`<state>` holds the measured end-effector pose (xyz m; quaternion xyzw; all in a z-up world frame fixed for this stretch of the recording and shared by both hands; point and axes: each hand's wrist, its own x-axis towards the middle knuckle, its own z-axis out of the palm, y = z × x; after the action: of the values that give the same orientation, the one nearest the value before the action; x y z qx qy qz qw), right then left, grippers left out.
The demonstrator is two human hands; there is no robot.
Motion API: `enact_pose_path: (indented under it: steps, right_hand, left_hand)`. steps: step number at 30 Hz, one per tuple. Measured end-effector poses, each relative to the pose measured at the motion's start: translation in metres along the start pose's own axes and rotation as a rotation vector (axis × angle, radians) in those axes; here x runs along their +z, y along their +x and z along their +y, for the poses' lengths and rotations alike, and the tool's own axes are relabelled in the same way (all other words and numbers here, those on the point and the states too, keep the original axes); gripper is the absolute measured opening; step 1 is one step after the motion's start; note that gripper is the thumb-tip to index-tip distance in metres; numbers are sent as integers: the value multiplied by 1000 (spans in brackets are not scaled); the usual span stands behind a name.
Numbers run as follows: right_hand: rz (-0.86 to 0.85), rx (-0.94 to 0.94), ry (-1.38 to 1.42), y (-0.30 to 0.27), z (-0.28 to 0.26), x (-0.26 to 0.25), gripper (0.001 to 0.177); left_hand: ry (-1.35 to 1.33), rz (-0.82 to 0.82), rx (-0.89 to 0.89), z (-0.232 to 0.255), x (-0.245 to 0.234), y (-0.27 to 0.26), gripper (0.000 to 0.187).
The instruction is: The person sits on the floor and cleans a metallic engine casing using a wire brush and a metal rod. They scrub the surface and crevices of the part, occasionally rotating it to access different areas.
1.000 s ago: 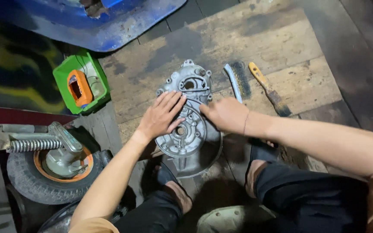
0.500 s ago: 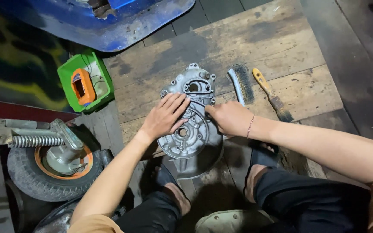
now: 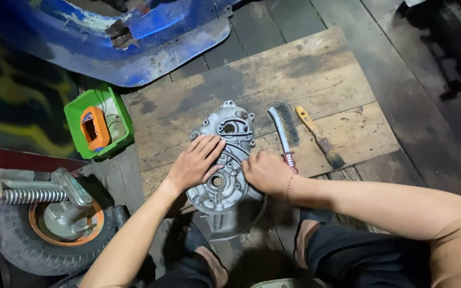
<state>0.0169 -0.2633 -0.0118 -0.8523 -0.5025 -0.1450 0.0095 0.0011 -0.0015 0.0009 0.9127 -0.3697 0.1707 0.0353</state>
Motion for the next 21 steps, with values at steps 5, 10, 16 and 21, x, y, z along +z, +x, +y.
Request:
enact_pose_path:
  steps: [5,10,16,21]
  right_hand:
    - [-16,-93,-70,-8,-11,10,23]
    - [-18,-142,59,-8,1,6,22]
    - [-23,-157,66,-7,0,7,18]
    - [-22,-63,99,13,23,-14,13]
  left_hand:
    - [-4,0,-3,1,-1,0,62]
    - [-8,-3,-12,2,0,-1,62]
    - [-2,0,-6,0,1,-1,62]
    - [23,18,9,-1,7,-3,62]
